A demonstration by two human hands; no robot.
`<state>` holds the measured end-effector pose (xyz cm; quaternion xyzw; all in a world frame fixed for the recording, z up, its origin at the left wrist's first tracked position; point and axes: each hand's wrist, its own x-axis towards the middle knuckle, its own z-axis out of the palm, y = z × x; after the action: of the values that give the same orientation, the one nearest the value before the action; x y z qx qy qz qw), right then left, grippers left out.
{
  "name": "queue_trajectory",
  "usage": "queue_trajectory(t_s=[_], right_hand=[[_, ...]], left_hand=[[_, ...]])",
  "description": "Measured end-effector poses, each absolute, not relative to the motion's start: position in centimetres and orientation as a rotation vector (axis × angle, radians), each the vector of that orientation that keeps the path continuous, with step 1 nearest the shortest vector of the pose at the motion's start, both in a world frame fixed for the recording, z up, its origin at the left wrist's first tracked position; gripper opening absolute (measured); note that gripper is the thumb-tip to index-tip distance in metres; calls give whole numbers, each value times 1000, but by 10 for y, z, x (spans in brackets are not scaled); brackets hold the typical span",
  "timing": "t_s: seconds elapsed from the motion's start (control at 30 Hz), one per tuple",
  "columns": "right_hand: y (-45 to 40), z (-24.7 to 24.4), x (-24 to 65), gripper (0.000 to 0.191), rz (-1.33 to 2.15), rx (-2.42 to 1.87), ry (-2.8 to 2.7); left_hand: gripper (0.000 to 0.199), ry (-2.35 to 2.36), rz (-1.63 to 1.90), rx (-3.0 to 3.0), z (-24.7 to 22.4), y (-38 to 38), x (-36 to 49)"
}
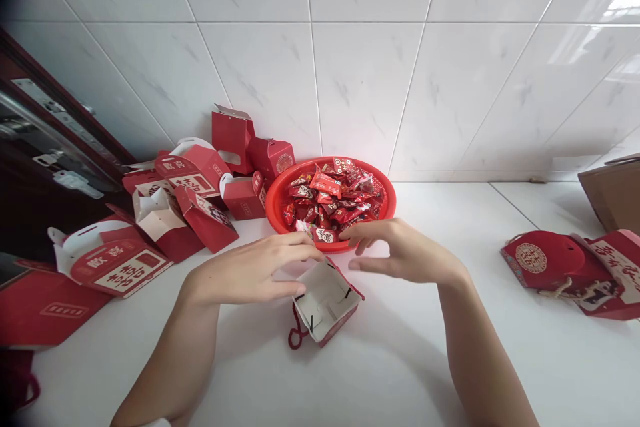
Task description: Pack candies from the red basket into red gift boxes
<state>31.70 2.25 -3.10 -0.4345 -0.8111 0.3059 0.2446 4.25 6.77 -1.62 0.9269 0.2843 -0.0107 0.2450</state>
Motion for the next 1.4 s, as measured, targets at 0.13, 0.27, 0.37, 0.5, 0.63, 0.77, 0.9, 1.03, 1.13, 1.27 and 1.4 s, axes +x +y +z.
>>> queue_trajectory(t_s=[0.13, 0.27, 0.37, 0.5, 0.63, 0.77, 0.9, 1.03, 1.13, 1.27, 1.4], right_hand=[[45, -49, 318, 27, 549, -1373, -1994], [69, -76, 306, 30, 408, -1374, -1986], [82, -91, 296, 34, 410, -1368, -2076], [88, -96, 292, 27, 385, -1483, -2181], [90, -97, 295, 26, 429, -1506, -2172], [91, -96, 297, 24, 482, -1441, -2051], [90, -92, 298, 21, 555, -1354, -1815], [86, -87, 297, 23, 665, -1272, -1642], [84, -85, 294, 23, 767, -1211, -1554], [81, -81, 292, 30, 953, -1096, -1414], [76, -78, 289, 29, 1100, -1004, -1321]], left_hand=[[34, 869, 125, 2465, -18, 79, 38], [33, 1043, 326, 2465, -26, 98, 34], [32, 1080, 356, 2467, -31, 110, 33], [33, 1085, 319, 2466, -36, 116, 33], [35, 1076, 298, 2445, -40, 118, 35], [35, 1057, 315, 2435, -42, 120, 35], [32, 1036, 398, 2415, -45, 121, 38], [41, 1007, 549, 2342, -55, 123, 48], [48, 978, 624, 2330, -63, 123, 57], [57, 980, 720, 2273, -68, 122, 65], [51, 901, 862, 2003, -69, 123, 67]])
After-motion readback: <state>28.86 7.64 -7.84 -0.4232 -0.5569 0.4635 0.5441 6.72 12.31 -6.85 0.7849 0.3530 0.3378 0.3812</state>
